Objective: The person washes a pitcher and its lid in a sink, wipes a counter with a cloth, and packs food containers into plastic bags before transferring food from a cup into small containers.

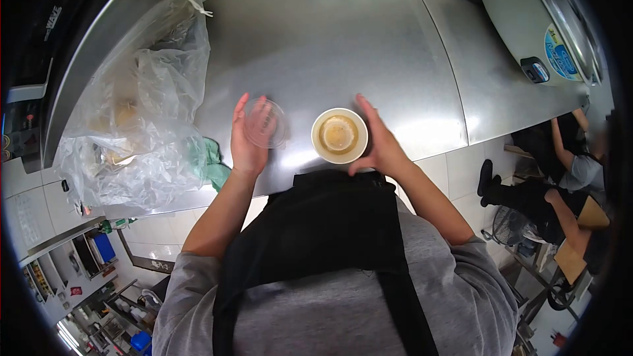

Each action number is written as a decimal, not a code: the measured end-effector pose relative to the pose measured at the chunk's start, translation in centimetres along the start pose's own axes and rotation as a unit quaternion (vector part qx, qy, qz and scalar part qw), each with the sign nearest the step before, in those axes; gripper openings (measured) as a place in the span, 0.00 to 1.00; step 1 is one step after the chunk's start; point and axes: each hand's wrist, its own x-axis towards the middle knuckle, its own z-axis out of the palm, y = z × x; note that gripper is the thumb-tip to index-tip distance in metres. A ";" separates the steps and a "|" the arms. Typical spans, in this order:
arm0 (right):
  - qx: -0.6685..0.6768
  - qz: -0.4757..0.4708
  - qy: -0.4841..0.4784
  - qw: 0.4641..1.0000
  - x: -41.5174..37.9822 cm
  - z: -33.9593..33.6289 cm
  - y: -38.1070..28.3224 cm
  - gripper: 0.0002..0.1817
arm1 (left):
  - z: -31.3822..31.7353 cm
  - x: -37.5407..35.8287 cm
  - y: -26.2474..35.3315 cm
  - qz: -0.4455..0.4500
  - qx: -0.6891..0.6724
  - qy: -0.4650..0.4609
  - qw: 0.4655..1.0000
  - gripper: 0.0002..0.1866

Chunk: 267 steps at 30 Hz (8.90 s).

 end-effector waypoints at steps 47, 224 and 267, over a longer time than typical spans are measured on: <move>-0.236 0.012 0.050 0.970 0.7 -2.3 -15.3 0.30 | 6.5 -1.7 0.7 0.275 0.688 -0.255 0.622 0.27; -0.598 -0.021 -0.277 0.752 5.9 2.0 -8.3 0.28 | -5.2 -11.1 -2.6 0.357 0.626 0.146 0.678 0.30; -0.591 -0.044 -0.359 0.721 7.8 2.0 -10.4 0.27 | -5.3 -11.3 -2.6 0.361 0.641 0.124 0.665 0.29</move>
